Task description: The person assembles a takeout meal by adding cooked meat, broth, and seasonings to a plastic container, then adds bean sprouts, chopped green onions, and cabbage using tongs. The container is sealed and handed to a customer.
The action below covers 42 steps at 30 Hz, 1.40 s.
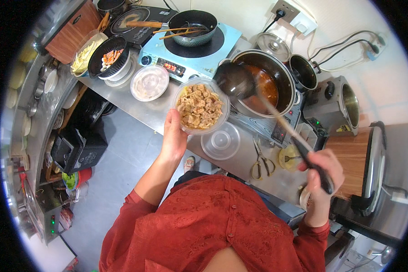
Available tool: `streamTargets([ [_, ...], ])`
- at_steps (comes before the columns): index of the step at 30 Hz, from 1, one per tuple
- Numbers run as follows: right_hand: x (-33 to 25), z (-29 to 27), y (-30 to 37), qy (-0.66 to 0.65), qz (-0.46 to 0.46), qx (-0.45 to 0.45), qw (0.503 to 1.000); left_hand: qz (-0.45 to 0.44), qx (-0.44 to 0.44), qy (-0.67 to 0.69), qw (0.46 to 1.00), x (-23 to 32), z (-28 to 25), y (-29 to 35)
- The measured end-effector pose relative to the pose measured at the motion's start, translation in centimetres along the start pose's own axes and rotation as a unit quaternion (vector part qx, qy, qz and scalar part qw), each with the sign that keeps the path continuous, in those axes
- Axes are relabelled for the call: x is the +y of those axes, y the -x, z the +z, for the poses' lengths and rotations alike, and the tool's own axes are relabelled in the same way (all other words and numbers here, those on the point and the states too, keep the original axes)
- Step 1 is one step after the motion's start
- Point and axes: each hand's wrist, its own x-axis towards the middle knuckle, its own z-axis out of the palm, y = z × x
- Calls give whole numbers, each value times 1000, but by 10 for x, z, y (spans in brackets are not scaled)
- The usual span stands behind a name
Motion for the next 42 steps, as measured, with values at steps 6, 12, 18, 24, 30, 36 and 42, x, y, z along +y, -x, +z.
streamTargets([
  [6, 68, 3, -25, 44, 113, 24, 992, -52, -12, 33, 998, 5, 1, -1],
  [12, 105, 24, -30, 163, -18, -35, 986, -85, 3, 31, 996, 10, 11, 1],
  [18, 97, 14, -25, 131, 14, -34, 991, -98, 10, 45, 994, 9, 13, 1],
  [24, 117, 9, -30, 150, 21, -3, 988, -93, -2, 15, 996, 9, 16, -1],
  [30, 121, 15, -18, -117, 265, 65, 955, -100, -1, 25, 995, 9, 19, -1],
  [36, 122, 9, -22, 133, 56, -6, 989, -95, -11, 15, 995, 9, 20, 1],
  [42, 109, 10, -13, -115, 307, 29, 944, -96, -1, 17, 995, 10, 19, 3],
])
